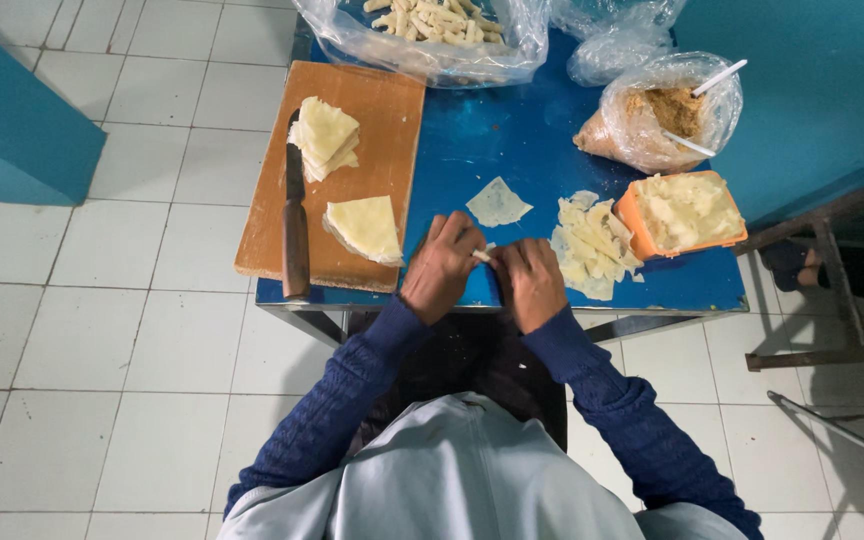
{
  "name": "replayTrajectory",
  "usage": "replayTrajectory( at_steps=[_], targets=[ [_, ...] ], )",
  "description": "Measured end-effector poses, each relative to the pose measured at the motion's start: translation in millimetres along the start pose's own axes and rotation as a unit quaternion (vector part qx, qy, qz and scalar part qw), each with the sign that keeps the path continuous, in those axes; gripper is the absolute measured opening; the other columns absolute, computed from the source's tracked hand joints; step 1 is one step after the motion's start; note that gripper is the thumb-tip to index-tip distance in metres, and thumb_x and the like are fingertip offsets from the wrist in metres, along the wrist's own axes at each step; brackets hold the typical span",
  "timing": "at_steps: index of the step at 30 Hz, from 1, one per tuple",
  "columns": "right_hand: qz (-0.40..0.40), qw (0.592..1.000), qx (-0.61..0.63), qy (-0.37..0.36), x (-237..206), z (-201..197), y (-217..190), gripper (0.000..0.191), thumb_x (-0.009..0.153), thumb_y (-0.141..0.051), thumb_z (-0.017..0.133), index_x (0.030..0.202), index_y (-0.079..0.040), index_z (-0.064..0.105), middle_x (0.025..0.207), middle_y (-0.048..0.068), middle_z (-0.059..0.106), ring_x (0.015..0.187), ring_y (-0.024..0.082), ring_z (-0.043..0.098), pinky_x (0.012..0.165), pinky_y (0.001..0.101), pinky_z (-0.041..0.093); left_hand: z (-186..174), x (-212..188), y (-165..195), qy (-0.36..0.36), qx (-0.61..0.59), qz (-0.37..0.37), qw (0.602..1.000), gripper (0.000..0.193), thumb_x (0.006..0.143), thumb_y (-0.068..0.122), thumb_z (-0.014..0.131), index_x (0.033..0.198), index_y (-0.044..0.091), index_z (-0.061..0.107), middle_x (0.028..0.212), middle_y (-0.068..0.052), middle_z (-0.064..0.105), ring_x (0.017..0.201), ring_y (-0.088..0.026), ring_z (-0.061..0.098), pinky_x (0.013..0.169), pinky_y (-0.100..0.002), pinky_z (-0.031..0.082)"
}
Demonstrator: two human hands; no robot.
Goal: The person sits at a table and folds thin translucent wafer sheets in half one at a time, stacking the folded pieces on the table. They occasionally use a plastic spoon to scoop brown powder from a plastic bag and place it onto a sheet before folding, and at the end they reach toward a bag of puffed snack sticks.
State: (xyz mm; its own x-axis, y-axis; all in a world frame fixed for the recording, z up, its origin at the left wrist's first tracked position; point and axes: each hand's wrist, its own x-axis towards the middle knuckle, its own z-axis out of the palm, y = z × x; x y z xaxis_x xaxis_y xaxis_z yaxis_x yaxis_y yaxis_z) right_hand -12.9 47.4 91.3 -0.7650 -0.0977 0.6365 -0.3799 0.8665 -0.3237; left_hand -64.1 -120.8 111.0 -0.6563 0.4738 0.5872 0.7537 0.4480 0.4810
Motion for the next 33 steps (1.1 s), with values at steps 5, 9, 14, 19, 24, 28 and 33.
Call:
replayTrajectory(
  at_steps=[5,9,14,19,24,28,33],
  targets=[
    [-0.002,1.000,-0.017,0.008,-0.8,-0.6,2.3,0.008,0.096,-0.012,0.070,0.100,-0.005,0.071,0.092,0.012,0.060,0.090,0.033,0.057,0.080,0.0455,0.047,0.8,5.5,1.7,-0.014,0.040,-0.005,0.999,0.010,0.084,0.003,0.071,0.092,0.006,0.065,0.108,-0.009,0.055,0.104,-0.032,0.053,0.087,-0.043,0.049],
    [0.008,1.000,-0.022,-0.010,-2.3,-1.6,3.9,0.014,0.095,-0.013,0.071,0.101,-0.001,0.067,0.094,0.013,0.060,0.091,0.034,0.057,0.080,0.0461,0.046,2.8,9.6,2.2,-0.031,0.056,-0.026,0.998,0.006,0.088,0.003,0.069,0.088,0.007,0.064,0.106,-0.008,0.055,0.105,-0.030,0.054,0.088,-0.043,0.049],
    [0.016,1.000,-0.026,0.002,1.4,-2.9,4.9,0.007,0.094,-0.010,0.071,0.098,-0.005,0.070,0.095,0.012,0.060,0.092,0.033,0.058,0.081,0.0452,0.047,4.6,12.2,7.9,0.002,0.059,-0.016,0.998,0.012,0.082,0.008,0.068,0.094,0.007,0.065,0.107,-0.009,0.055,0.105,-0.033,0.052,0.085,-0.045,0.047],
    [0.000,0.999,-0.026,0.025,-1.3,-8.2,1.6,0.031,0.086,0.000,0.066,0.113,-0.010,0.074,0.104,0.008,0.062,0.099,0.031,0.058,0.088,0.0424,0.049,8.6,18.5,6.6,-0.029,0.062,-0.048,0.997,0.001,0.089,0.008,0.064,0.090,0.008,0.065,0.103,-0.009,0.054,0.104,-0.032,0.052,0.086,-0.045,0.048],
    [-0.024,0.999,-0.041,-0.001,-1.6,-2.0,9.6,0.036,0.088,0.000,0.064,0.122,-0.006,0.073,0.107,0.008,0.065,0.097,0.029,0.057,0.088,0.0401,0.048,20.1,18.2,-2.8,0.012,0.042,-0.080,0.996,0.017,0.089,-0.002,0.056,0.102,0.003,0.066,0.109,-0.011,0.057,0.104,-0.034,0.054,0.087,-0.044,0.051],
    [-0.038,0.997,-0.069,-0.015,-0.6,8.1,21.9,0.039,0.088,-0.001,0.062,0.125,-0.006,0.073,0.107,0.008,0.066,0.097,0.028,0.057,0.089,0.0391,0.050,34.8,23.1,-17.4,0.061,0.074,-0.125,0.988,0.016,0.091,-0.001,0.060,0.107,-0.004,0.061,0.114,-0.018,0.055,0.105,-0.039,0.057,0.082,-0.048,0.052],
    [0.038,0.998,0.038,-0.025,4.8,14.8,45.0,0.030,0.090,-0.006,0.068,0.118,-0.012,0.075,0.098,0.009,0.069,0.090,0.024,0.066,0.081,0.0356,0.054,52.8,35.1,-33.5,0.030,0.157,-0.184,0.970,0.011,0.090,0.001,0.065,0.100,0.000,0.060,0.115,-0.017,0.053,0.106,-0.038,0.058,0.082,-0.049,0.053]
  ],
)
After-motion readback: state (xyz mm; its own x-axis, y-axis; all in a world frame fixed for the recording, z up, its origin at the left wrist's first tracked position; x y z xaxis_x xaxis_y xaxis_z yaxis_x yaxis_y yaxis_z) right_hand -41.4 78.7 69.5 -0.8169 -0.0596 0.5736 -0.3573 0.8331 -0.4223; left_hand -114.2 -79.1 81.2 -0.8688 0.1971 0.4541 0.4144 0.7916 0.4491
